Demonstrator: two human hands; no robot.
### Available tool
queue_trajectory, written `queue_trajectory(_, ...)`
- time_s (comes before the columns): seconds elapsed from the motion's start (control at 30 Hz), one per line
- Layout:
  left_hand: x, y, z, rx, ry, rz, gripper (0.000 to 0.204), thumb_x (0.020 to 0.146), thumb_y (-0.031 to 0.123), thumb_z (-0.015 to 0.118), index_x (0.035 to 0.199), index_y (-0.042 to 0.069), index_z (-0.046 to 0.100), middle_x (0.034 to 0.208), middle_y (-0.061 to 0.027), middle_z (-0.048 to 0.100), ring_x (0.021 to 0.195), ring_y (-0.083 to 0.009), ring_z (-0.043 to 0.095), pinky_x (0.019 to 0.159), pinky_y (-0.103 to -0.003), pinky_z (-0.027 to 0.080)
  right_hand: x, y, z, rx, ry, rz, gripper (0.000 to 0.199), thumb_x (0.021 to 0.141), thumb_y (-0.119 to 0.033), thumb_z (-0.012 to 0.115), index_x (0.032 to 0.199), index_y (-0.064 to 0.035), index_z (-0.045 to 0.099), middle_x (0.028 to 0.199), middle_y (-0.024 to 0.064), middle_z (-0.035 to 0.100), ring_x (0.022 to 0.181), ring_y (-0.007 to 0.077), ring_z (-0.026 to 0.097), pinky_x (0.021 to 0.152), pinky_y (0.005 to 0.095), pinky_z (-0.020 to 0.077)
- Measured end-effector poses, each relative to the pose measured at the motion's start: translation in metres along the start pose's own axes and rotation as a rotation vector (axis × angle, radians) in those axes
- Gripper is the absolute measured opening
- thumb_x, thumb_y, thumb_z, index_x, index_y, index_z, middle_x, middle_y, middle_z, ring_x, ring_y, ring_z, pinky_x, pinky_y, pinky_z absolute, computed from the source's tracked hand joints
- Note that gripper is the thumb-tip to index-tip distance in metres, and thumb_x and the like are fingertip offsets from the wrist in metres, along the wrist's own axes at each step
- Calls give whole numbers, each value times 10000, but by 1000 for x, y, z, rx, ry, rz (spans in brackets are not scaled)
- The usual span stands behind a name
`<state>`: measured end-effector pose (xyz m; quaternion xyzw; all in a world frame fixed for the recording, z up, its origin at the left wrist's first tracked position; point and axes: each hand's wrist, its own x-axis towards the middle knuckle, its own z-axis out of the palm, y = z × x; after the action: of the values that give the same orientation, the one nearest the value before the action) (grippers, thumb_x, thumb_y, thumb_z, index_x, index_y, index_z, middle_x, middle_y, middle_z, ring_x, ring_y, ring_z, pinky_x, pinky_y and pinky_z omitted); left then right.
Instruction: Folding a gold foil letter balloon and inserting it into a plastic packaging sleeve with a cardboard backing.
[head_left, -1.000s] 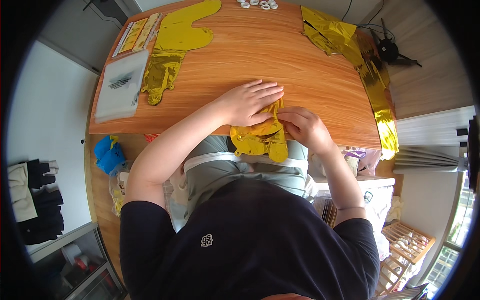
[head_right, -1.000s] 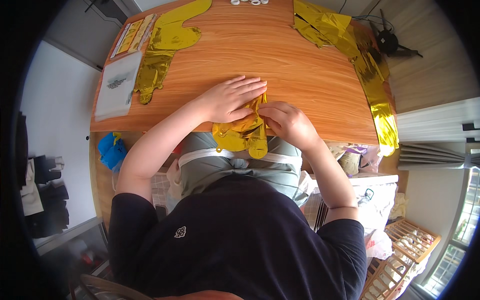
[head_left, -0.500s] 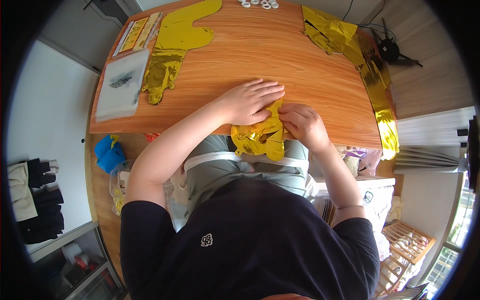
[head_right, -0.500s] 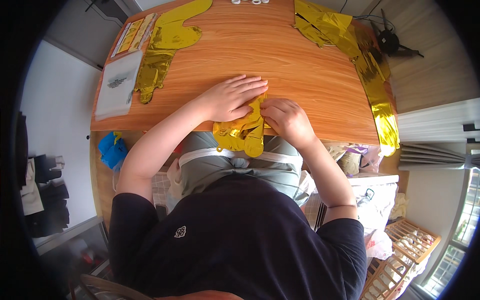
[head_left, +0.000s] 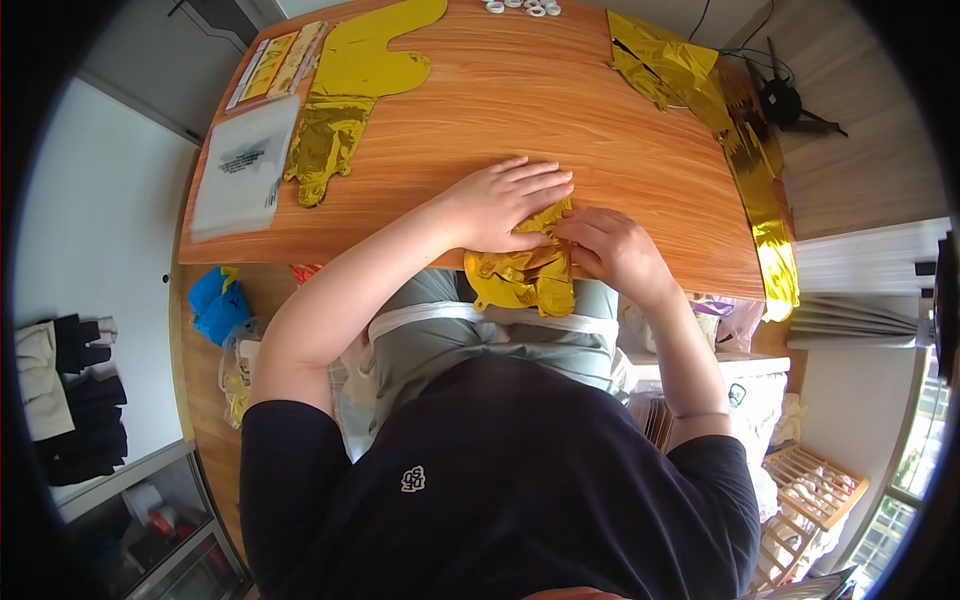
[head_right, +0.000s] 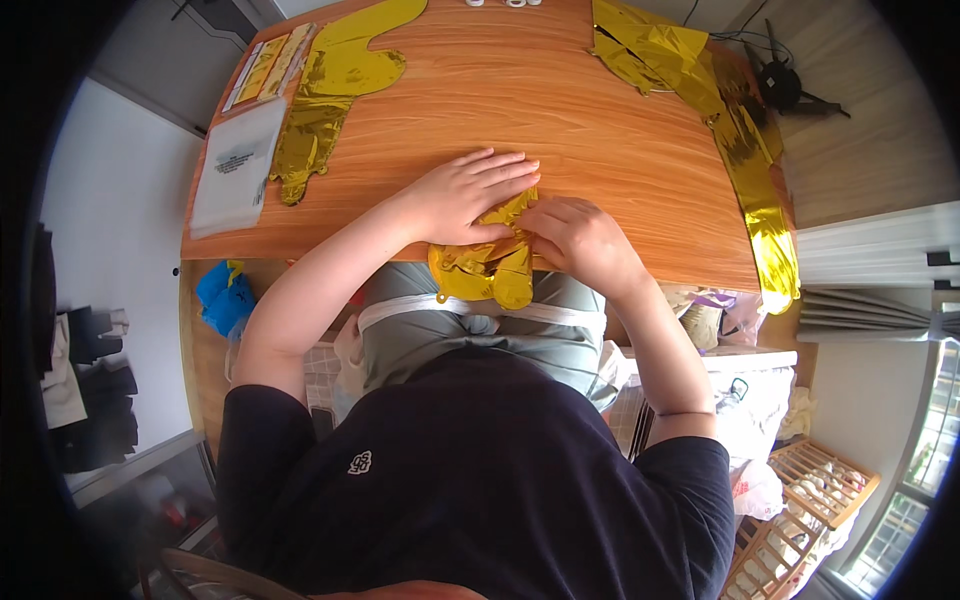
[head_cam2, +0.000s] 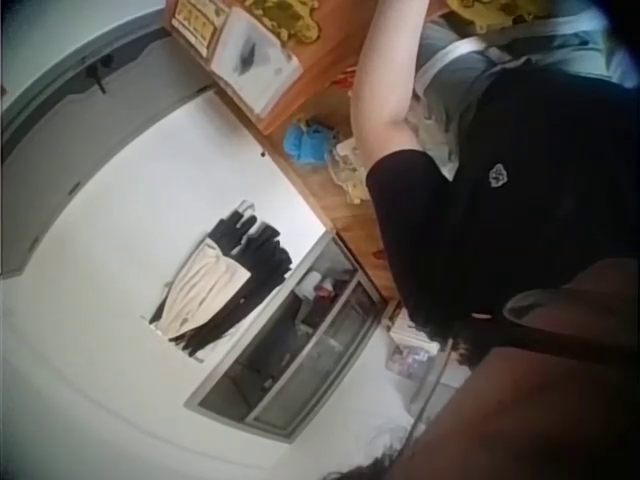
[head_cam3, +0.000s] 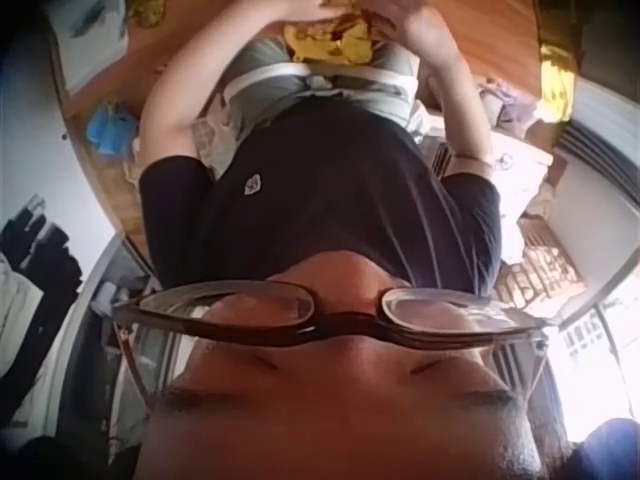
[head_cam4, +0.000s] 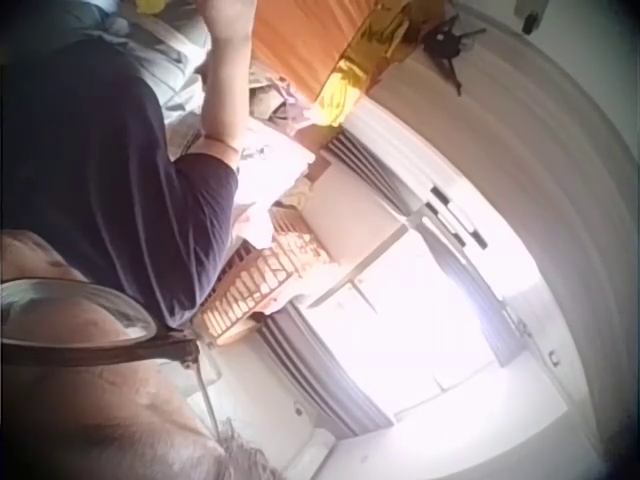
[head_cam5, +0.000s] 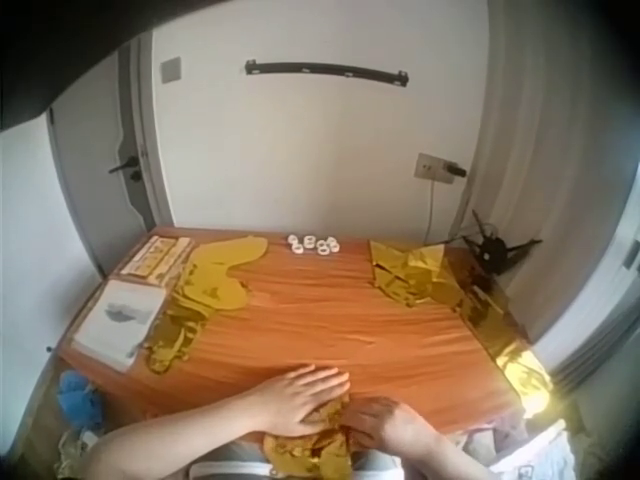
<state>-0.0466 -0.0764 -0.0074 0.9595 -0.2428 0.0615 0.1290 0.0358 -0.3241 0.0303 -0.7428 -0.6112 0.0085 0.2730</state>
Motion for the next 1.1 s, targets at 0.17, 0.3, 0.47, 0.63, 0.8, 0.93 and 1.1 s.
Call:
queue_trajectory(0.17,1,0,-1,28,-21,6,886,947,568,651,1645,143,306,1702,-81,309,1579,-247,272,1297,-472,219,-5,4,-2,-54,4,-185,308,790,-102,796,1093,-60,759,1160,111,737,1123,301,693,1022,432,557)
queue_trajectory(0.3,2,0,-2,33,-28,14,951,917,613,667,1644,124,298,1704,-92,301,1578,-257,271,1296,-472,221,-7,7,0,-70,13,-193,308,787,-110,802,1089,-63,762,1164,102,741,1137,296,694,1026,433,558)
queue_trajectory(0.47,1,-1,-4,44,-21,31,1101,833,759,661,1629,82,313,1697,-117,310,1575,-284,274,1294,-487,216,-10,13,5,8,-9,-155,335,791,-93,779,1123,-53,771,1190,126,744,1200,311,680,1082,467,521)
queue_trajectory(0.63,1,-2,-6,58,-24,63,1269,722,885,653,1614,41,331,1688,-141,323,1570,-304,280,1292,-495,208,-12,12,3,-30,-14,-199,363,794,-109,785,1153,-58,761,1213,130,737,1231,315,668,1088,462,521)
queue_trajectory(0.8,1,-1,-7,44,-27,65,1330,667,904,675,1611,33,330,1687,-149,322,1570,-308,280,1292,-503,204,-11,4,-1,-92,-15,-234,395,796,-123,791,1184,-60,748,1232,135,730,1236,328,666,1084,461,527)
queue_trajectory(0.93,2,-1,-9,36,-38,68,1355,647,912,680,1613,29,326,1691,-152,314,1573,-308,274,1295,-499,194,-13,9,3,-85,-6,-247,394,796,-121,791,1182,-56,742,1219,138,735,1216,331,678,1069,464,539)
queue_trajectory(1.1,1,-1,-15,30,-69,92,1430,588,912,714,1632,35,281,1699,-155,294,1579,-312,257,1303,-489,173,-11,9,4,-60,4,-232,374,780,-123,800,1142,-49,744,1189,132,746,1195,339,688,1055,461,547)
